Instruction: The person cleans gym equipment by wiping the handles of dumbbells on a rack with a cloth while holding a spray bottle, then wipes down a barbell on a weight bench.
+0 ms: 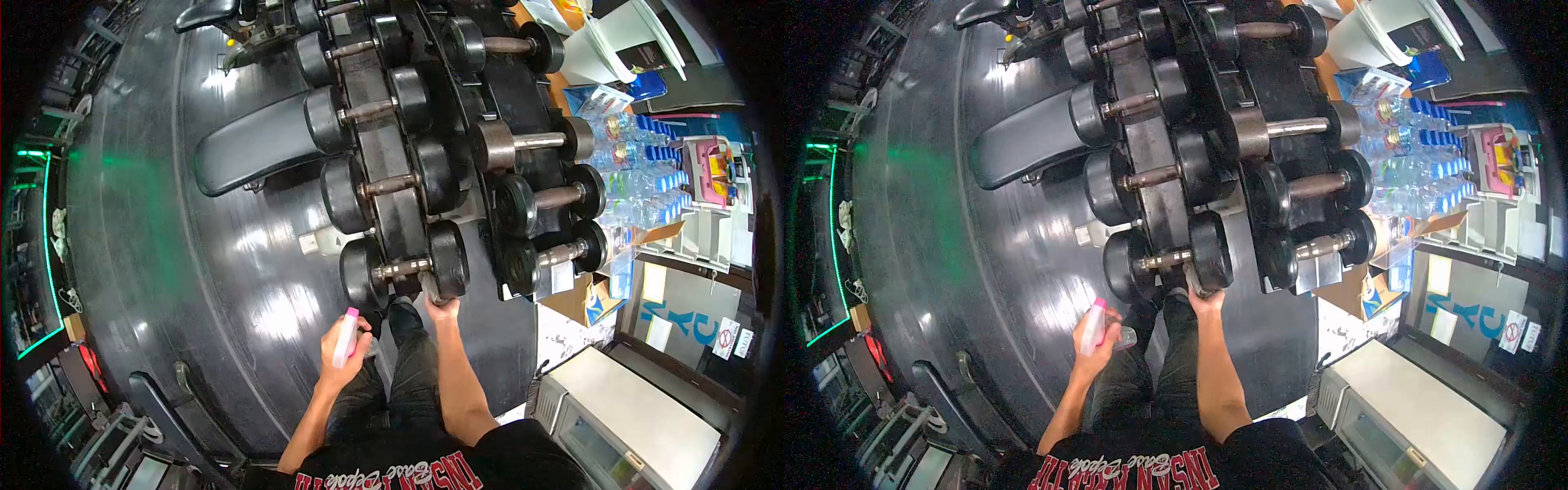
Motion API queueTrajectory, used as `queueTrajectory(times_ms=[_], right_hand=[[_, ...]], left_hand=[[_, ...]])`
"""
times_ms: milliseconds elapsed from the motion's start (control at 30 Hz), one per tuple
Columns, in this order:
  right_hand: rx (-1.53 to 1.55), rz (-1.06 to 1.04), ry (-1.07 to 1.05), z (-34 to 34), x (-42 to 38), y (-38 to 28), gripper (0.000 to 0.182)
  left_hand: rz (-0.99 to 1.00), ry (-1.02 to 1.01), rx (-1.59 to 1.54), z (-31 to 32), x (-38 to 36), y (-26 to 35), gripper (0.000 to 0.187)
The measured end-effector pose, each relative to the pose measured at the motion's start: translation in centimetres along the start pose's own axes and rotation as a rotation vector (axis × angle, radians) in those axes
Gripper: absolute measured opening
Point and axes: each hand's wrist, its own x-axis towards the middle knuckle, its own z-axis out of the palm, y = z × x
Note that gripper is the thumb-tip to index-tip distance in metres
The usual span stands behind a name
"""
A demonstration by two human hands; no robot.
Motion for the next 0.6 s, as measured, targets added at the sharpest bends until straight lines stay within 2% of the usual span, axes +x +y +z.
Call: queueTrajectory(times_ms=[33,100,167,200,267,433,500,567,600], right_hand=[[-0.13,-0.036,0.081,0.4,-0.4,0.0,0.041],[-0.086,0.001,0.015,1.0,-2.3,0.9,0.039],[-0.357,-0.207,0.203,2.3,-6.3,2.7,0.036],[-0.289,-0.208,0.169,1.6,-7.1,2.4,0.035],[-0.346,-0.183,0.093,1.7,-11.0,2.9,0.035],[-0.59,-0.145,-0.049,9.0,-18.7,8.4,0.033],[-1.029,-0.275,-0.3,12.0,-18.4,10.6,0.036],[-1.706,-0.556,-0.482,13.5,-13.3,10.1,0.038],[-2.079,-0.906,-0.693,15.3,-11.4,11.2,0.035]], left_hand=[[0.008,-0.011,0.004,-0.1,0.1,0.0,0.019],[0.025,-0.024,0.008,-0.5,0.5,-0.2,0.019],[0.05,-0.014,0.007,-0.6,0.6,-0.5,0.021],[0.055,-0.004,-0.002,-0.7,0.6,-0.4,0.021],[0.067,-0.001,-0.027,-0.9,0.6,-0.4,0.023],[0.125,0.059,-0.01,-1.4,0.4,-0.3,0.022],[0.13,0.093,-0.022,-1.6,-0.1,-0.3,0.021],[0.084,0.116,-0.006,-2.0,-0.6,-0.1,0.019],[0.079,0.138,-0.007,-2.2,-0.9,-0.1,0.019]])
